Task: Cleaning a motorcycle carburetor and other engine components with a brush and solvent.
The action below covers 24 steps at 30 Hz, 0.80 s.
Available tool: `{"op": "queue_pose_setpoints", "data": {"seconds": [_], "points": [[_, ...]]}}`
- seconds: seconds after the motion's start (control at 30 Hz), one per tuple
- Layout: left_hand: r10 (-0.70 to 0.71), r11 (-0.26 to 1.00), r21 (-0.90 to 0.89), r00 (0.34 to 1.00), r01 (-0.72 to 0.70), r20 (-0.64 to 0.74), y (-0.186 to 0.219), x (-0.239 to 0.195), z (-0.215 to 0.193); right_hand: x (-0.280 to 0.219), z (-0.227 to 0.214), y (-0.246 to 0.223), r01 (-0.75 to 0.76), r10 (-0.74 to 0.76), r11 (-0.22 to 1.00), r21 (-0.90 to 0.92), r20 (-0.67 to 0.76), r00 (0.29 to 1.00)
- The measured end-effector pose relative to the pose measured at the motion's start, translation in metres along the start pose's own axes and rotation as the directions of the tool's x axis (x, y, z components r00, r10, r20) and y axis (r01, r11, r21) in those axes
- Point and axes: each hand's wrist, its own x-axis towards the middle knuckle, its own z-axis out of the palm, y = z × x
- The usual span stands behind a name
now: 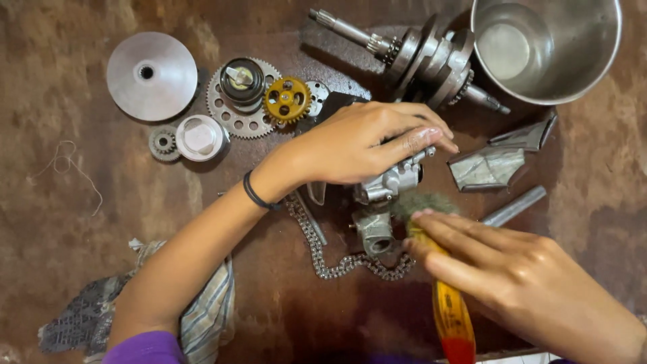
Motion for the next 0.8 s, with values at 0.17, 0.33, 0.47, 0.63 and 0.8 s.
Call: {"op": "queue_pose_setpoints", "data": {"seconds": [0.17, 0.33, 0.47, 0.63, 0.8], "points": [[0.016, 1.000, 0.005, 1.000, -0.016, -0.001, 0.000, 0.001, -0.002, 0.014, -0.009, -0.005, 0.089, -0.091, 0.995, -0.039, -0.063, 0.994], [-0.059, 0.998, 0.028, 0.998, 0.059, 0.009, 0.008, 0.003, -0.002, 0.014, -0.005, 0.000, 0.100, -0.096, 0.990, 0.100, -0.045, 0.994], [-0.003, 1.000, 0.028, 1.000, 0.003, -0.010, 0.002, 0.001, 0.000, 0.003, 0.001, -0.002, 0.025, -0.028, 0.996, 0.086, 0.041, 0.999], [-0.020, 1.000, 0.024, 0.999, 0.020, -0.032, 0.003, 0.001, 0.001, 0.033, -0.005, -0.014, 0.249, -0.232, 0.954, 0.168, -0.113, 0.966], [0.021, 1.000, 0.022, 0.999, -0.020, -0.043, -0.004, -0.001, 0.004, 0.007, 0.009, -0.003, 0.109, -0.107, 0.986, 0.123, -0.021, 0.994]]}}
